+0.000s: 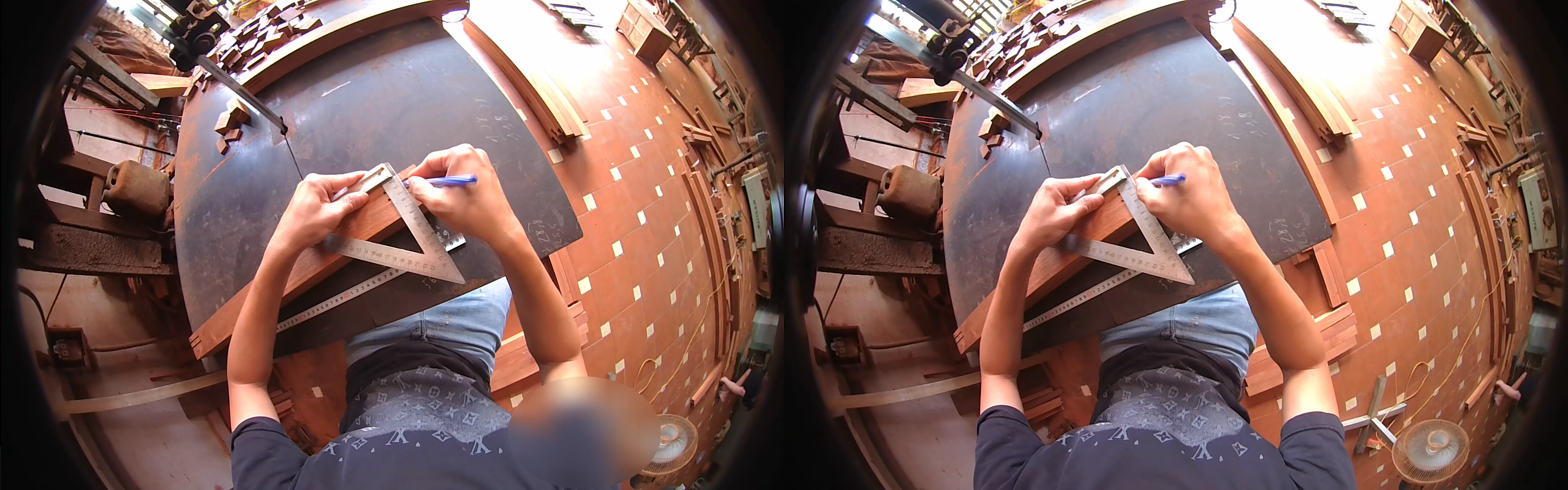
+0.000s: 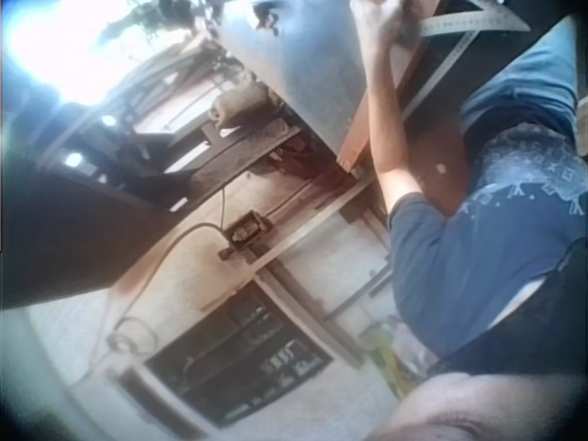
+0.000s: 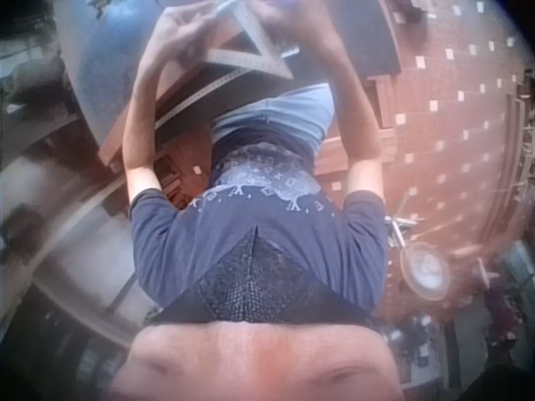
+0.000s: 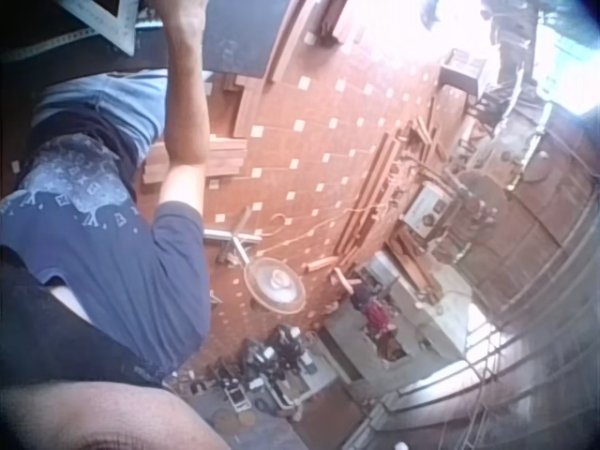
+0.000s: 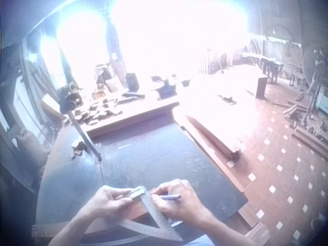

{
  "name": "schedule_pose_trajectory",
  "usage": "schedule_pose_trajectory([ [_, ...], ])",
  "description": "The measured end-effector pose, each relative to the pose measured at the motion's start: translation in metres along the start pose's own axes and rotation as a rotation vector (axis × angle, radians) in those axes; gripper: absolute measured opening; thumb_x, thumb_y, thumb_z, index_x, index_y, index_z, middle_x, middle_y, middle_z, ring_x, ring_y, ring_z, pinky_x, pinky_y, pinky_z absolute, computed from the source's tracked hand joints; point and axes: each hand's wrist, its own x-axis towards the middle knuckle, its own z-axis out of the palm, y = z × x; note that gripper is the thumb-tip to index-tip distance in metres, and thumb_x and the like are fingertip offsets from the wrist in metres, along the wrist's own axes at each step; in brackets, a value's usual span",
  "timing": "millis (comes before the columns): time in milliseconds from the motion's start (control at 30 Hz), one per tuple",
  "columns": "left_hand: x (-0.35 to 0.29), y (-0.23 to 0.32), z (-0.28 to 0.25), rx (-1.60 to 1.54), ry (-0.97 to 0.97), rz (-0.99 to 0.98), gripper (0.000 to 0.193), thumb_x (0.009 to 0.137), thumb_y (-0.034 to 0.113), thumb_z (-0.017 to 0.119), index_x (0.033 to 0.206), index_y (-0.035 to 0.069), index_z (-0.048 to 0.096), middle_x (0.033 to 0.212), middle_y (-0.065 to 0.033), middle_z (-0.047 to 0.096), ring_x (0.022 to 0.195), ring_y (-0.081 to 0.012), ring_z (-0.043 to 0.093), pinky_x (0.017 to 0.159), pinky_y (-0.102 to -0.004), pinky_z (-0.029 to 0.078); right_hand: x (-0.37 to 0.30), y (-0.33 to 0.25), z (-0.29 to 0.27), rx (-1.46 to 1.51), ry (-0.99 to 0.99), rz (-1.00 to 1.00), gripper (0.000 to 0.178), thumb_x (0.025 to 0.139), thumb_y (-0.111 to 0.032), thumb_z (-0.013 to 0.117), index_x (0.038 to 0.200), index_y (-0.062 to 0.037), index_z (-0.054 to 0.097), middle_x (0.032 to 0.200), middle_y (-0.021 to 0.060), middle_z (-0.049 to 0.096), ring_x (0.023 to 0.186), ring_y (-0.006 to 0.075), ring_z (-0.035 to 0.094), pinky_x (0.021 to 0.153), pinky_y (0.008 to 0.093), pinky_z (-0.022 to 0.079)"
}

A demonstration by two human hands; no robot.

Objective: The person measures and marks a wooden plank using a ruler and set square, then cuts it with a bandsaw. They repeat the process with another plank, marking and cutting it similarly.

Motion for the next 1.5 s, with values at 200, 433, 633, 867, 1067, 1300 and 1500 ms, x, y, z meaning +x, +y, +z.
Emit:
schedule_pose_trajectory([
  [200,0.000,0.002,-0.001,-0.011,-0.008,0.004,0.045,0.103,0.018,0.080,0.144,0.001,0.074,0.105,0.0024,0.078,0.094,-0.0054,0.062,0.090,-0.0259,0.056,-0.001,0.000,0.002,0.018,0.024,-0.012,0.027,0.088,-0.022,0.079,0.098,0.0008,0.087,0.091,0.0249,0.081,0.086,0.0366,0.080,0.089,0.0437,0.063],
  [433,0.000,-0.001,0.000,0.019,0.010,0.004,0.045,0.103,0.018,0.080,0.144,0.000,0.073,0.103,0.0034,0.076,0.093,-0.0049,0.061,0.090,-0.0259,0.055,-0.003,0.003,0.000,0.019,0.033,-0.028,0.026,0.090,-0.023,0.080,0.099,-0.0002,0.088,0.090,0.0245,0.081,0.086,0.0356,0.080,0.088,0.0429,0.063],
  [633,0.001,0.004,-0.002,-0.034,-0.036,0.006,0.046,0.103,0.018,0.080,0.145,0.000,0.073,0.105,0.0030,0.076,0.094,-0.0049,0.062,0.090,-0.0264,0.056,-0.001,0.008,0.007,-0.070,0.098,-0.057,0.024,0.092,-0.024,0.080,0.098,-0.0022,0.088,0.089,0.0222,0.081,0.083,0.0339,0.079,0.085,0.0413,0.063],
  [867,0.002,-0.006,-0.001,0.020,-0.001,0.006,0.048,0.102,0.019,0.081,0.145,0.000,0.072,0.107,0.0006,0.078,0.096,-0.0062,0.063,0.092,-0.0268,0.056,-0.002,0.002,0.001,0.011,0.040,-0.036,0.025,0.091,-0.022,0.081,0.098,0.0003,0.087,0.088,0.0208,0.082,0.080,0.0336,0.079,0.082,0.0412,0.063],
  [1067,-0.008,-0.006,-0.006,0.068,0.058,0.093,0.047,0.100,0.020,0.080,0.143,0.003,0.074,0.093,-0.0019,0.079,0.083,-0.0077,0.063,0.080,-0.0301,0.056,-0.007,0.012,-0.008,0.268,0.206,-0.116,0.023,0.097,-0.019,0.080,0.096,0.0037,0.085,0.078,0.0111,0.081,0.068,0.0114,0.071,0.064,0.0284,0.056],
  [1300,-0.119,-0.013,-0.055,-0.431,0.384,0.237,0.045,0.116,0.034,0.063,0.141,-0.004,0.067,0.083,0.0038,0.052,0.065,-0.0056,0.048,0.058,-0.0223,0.037,-0.050,-0.046,0.013,0.332,0.070,-0.210,0.029,0.114,-0.020,0.063,0.121,0.0030,0.079,0.082,0.0143,0.081,0.074,0.0153,0.076,0.073,0.0332,0.059],
  [1500,-0.145,-0.008,0.003,-1.079,0.670,0.513,0.057,0.117,0.055,0.051,0.145,0.006,0.058,0.139,-0.0155,0.071,0.126,-0.0220,0.067,0.110,-0.0404,0.054,-0.058,-0.121,0.146,0.422,-0.259,-0.400,0.043,0.103,-0.026,0.081,0.133,0.0036,0.071,0.100,0.0218,0.079,0.089,0.0306,0.079,0.083,0.0386,0.059],
])
